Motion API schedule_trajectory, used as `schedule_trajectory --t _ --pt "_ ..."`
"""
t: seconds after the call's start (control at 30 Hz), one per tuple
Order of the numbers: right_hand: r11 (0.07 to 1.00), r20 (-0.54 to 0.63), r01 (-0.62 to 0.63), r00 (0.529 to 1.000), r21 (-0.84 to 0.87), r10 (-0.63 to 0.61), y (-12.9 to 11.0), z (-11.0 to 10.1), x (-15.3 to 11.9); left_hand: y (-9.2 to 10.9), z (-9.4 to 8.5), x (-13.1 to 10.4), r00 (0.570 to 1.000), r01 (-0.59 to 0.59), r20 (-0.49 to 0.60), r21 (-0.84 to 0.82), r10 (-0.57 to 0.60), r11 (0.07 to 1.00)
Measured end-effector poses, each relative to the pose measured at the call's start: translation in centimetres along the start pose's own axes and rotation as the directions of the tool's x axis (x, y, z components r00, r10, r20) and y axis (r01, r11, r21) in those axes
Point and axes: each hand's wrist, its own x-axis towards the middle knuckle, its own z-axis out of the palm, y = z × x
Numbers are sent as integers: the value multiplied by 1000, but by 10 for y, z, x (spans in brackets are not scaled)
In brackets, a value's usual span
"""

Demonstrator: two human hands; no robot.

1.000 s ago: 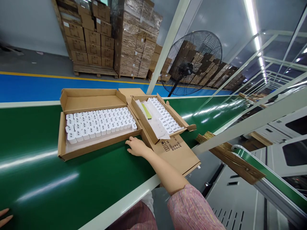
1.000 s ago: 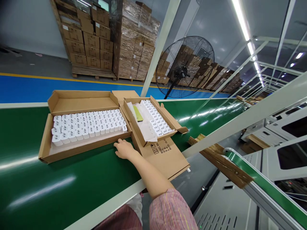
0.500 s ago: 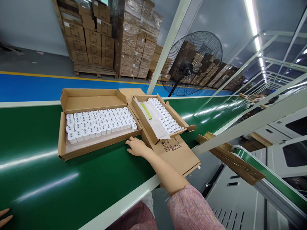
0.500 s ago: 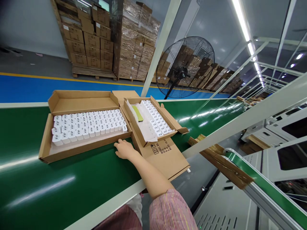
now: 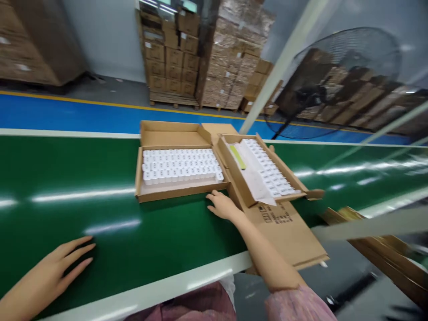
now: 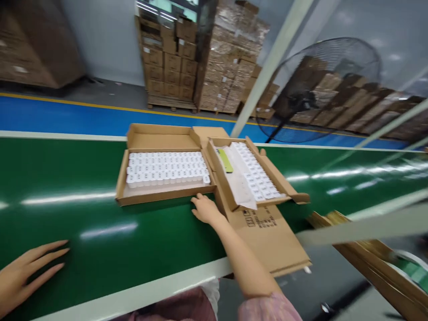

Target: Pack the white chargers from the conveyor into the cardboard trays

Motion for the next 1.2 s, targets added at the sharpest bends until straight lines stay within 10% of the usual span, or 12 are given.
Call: schedule_trajectory --t 0.33,1.2 --pt "998 48 49 998 -27 -47 29 18 7 35 -15 -10 984 121 130 4 -120 993" --pt "1000 53 13 999 -20 -12 43 29 15 35 -14 -11 982 122 143 15 -122 992"
